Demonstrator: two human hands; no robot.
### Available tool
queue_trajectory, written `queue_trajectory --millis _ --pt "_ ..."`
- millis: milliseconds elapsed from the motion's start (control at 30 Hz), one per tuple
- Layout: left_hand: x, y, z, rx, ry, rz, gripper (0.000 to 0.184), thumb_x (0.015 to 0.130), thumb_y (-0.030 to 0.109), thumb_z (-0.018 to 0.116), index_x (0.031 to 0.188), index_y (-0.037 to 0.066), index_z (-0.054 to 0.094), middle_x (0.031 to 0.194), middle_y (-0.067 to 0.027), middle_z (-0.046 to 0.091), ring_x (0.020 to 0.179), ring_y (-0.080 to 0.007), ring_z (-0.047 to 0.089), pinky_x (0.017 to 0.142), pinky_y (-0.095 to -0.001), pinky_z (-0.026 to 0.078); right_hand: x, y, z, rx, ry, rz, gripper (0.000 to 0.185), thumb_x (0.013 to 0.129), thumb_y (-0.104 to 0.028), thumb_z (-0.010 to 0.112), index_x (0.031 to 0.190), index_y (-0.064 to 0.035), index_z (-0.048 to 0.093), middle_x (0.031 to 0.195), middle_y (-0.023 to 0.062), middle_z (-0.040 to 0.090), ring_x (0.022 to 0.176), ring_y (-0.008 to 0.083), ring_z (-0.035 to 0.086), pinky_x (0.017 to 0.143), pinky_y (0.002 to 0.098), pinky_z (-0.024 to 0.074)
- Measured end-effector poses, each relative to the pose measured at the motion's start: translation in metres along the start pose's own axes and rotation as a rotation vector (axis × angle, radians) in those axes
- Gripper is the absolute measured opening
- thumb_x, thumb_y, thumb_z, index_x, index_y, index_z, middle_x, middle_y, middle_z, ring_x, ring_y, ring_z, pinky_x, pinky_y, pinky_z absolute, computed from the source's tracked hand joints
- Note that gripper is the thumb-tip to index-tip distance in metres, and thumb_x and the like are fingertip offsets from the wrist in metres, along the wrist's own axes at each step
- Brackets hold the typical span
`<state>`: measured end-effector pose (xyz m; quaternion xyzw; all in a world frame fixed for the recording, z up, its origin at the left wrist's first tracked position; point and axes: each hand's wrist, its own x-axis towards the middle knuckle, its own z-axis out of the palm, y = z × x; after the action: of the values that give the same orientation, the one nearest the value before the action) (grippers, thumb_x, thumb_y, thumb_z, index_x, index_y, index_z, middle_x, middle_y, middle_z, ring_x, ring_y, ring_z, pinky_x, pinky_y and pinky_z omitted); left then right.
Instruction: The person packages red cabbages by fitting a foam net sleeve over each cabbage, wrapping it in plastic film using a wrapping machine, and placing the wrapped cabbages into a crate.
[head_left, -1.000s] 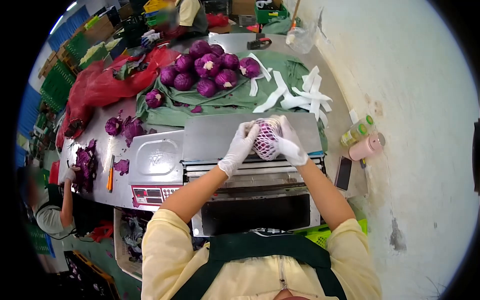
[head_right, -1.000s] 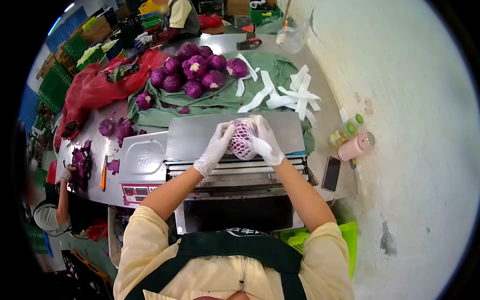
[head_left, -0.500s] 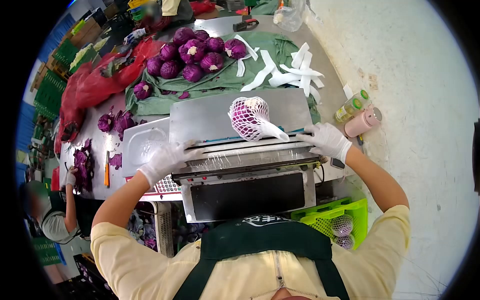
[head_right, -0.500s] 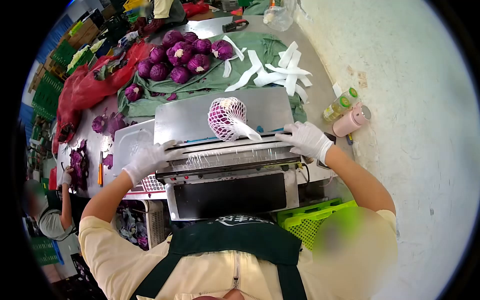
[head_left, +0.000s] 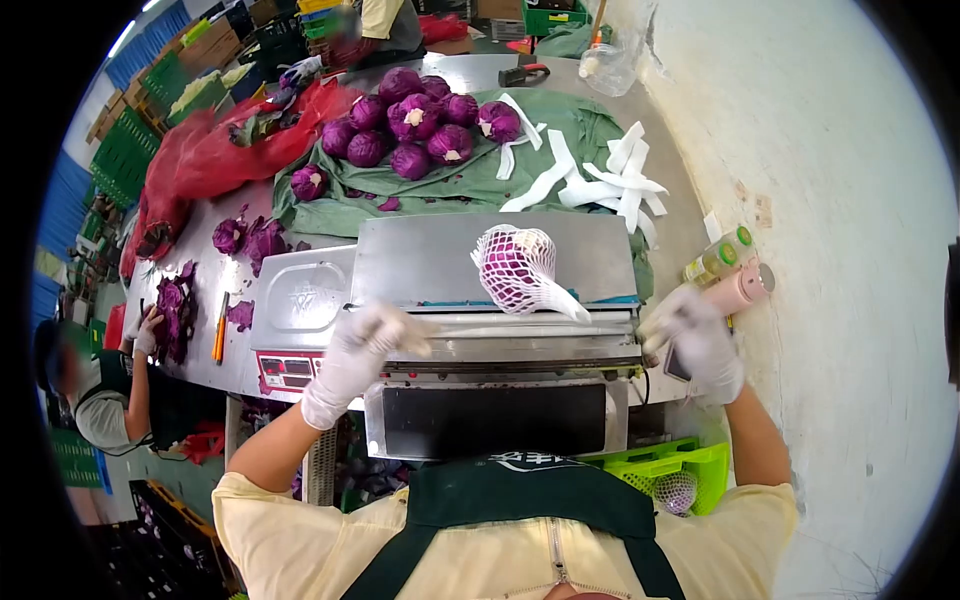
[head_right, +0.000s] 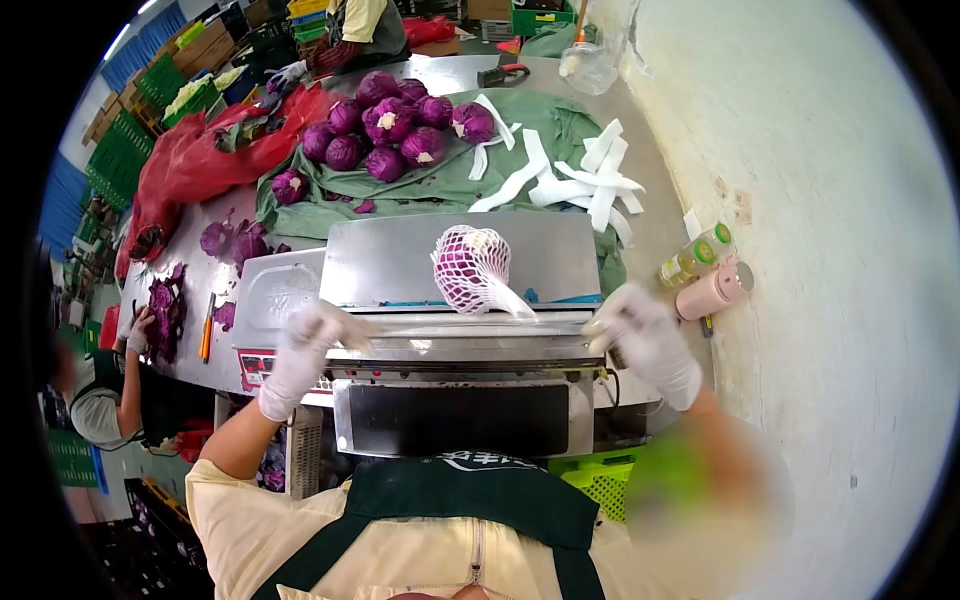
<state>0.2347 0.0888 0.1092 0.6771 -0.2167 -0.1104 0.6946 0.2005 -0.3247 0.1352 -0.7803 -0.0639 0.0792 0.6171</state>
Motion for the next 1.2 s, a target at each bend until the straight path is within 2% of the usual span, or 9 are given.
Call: queue_trajectory --millis 67,167,300,400,533,633,767,1000,1200 --pt "0.022 0.021 -0.002 0.174 0.14 0.182 0.013 0.093 0.006 0.056 0.103 -0.002 0.056 0.106 -0.0115 0.068 0.094 -0.0207 0.067 0.087 -0.0314 0.051 0.031 -0.016 -0.005 0.082 0.083 -0.176 0.005 0.093 -0.002 0.049 0.093 -0.0008 0.053 0.087 0.0081 0.065 0.074 0.0137 0.065 0.067 0.0265 0.053" --pt "0.085 0.011 -0.001 0.663 -0.011 0.419 0.072 0.073 0.018 0.079 0.132 -0.001 0.043 0.135 -0.0166 0.049 0.127 -0.0297 0.045 0.105 -0.042 0.036 0.09 0.002 -0.003 -0.308 0.404 -0.464 0.019 0.089 0.002 0.05 0.106 -0.0019 0.057 0.091 0.012 0.067 0.077 0.0198 0.066 0.072 0.0305 0.0535" --pt "0.138 -0.089 0.016 0.856 -0.354 0.381 0.121 0.049 0.048 0.088 0.146 0.006 0.029 0.147 -0.023 0.033 0.136 -0.0403 0.032 0.112 -0.0412 0.028 0.161 0.074 0.031 -1.1 -0.178 -0.596 0.06 0.078 0.004 0.049 0.137 -0.0071 0.044 0.127 0.0225 0.052 0.113 0.038 0.053 0.099 0.0413 0.0427" --pt "0.146 -0.088 0.021 0.482 -0.206 0.146 0.1 0.057 0.044 0.083 0.142 0.017 0.038 0.127 -0.0198 0.056 0.116 -0.0312 0.057 0.099 -0.0386 0.045 0.167 0.097 0.061 -0.334 -0.309 -0.365 0.091 0.079 -0.016 0.07 0.15 -0.0048 0.014 0.144 0.0216 0.036 0.132 0.0297 0.04 0.109 0.0335 0.0321" --pt "0.122 -0.018 0.031 0.121 -0.189 -0.561 0.074 0.083 0.054 0.062 0.132 0.001 0.044 0.113 -0.0193 0.062 0.1 -0.0262 0.062 0.086 -0.0357 0.052 0.134 -0.002 0.089 -0.264 -0.448 -0.311 0.081 0.063 -0.007 0.076 0.133 -0.0016 0.037 0.127 0.011 0.048 0.119 0.0222 0.048 0.106 0.0319 0.0364" --pt "0.079 -0.046 0.059 -0.56 -0.417 -0.655 0.073 0.091 0.056 0.052 0.135 -0.001 0.041 0.13 -0.0155 0.053 0.113 -0.0233 0.056 0.101 -0.0364 0.046 0.077 0.015 0.088 0.35 -0.567 0.356 0.085 0.061 -0.003 0.079 0.135 -0.0056 0.038 0.124 0.0072 0.051 0.117 0.0229 0.05 0.102 0.0326 0.0405" --pt "0.006 -0.087 0.109 -1.569 -0.6 -1.149 0.059 0.098 0.048 0.042 0.134 0.002 0.046 0.135 -0.0076 0.052 0.123 -0.0199 0.049 0.108 -0.0314 0.039 -0.018 0.058 0.089 0.681 -0.53 0.827 0.052 0.086 -0.017 0.053 0.136 -0.0036 0.043 0.127 0.012 0.056 0.117 0.0293 0.054 0.095 0.0468 0.0471" --pt "-0.068 -0.106 0.101 -0.786 -0.377 -0.772 0.052 0.101 0.031 0.043 0.142 0.001 0.035 0.126 -0.0093 0.057 0.106 -0.0172 0.059 0.086 -0.027 0.049 -0.075 0.126 0.112 0.799 -0.439 0.939 0.053 0.092 -0.02 0.055 0.138 -0.0023 0.035 0.131 0.0169 0.051 0.114 0.0299 0.057 0.1 0.0397 0.0462" --pt "-0.148 -0.079 0.094 0.361 0.167 -0.409 0.021 0.092 0.014 0.061 0.099 -0.004 0.069 0.091 -0.0098 0.07 0.084 -0.0124 0.065 0.079 -0.0281 0.051 -0.115 0.144 0.12 0.828 -0.36 0.823 0.064 0.096 -0.037 0.046 0.145 -0.001 0.026 0.141 0.0247 0.039 0.129 0.0343 0.042 0.11 0.0412 0.0332"
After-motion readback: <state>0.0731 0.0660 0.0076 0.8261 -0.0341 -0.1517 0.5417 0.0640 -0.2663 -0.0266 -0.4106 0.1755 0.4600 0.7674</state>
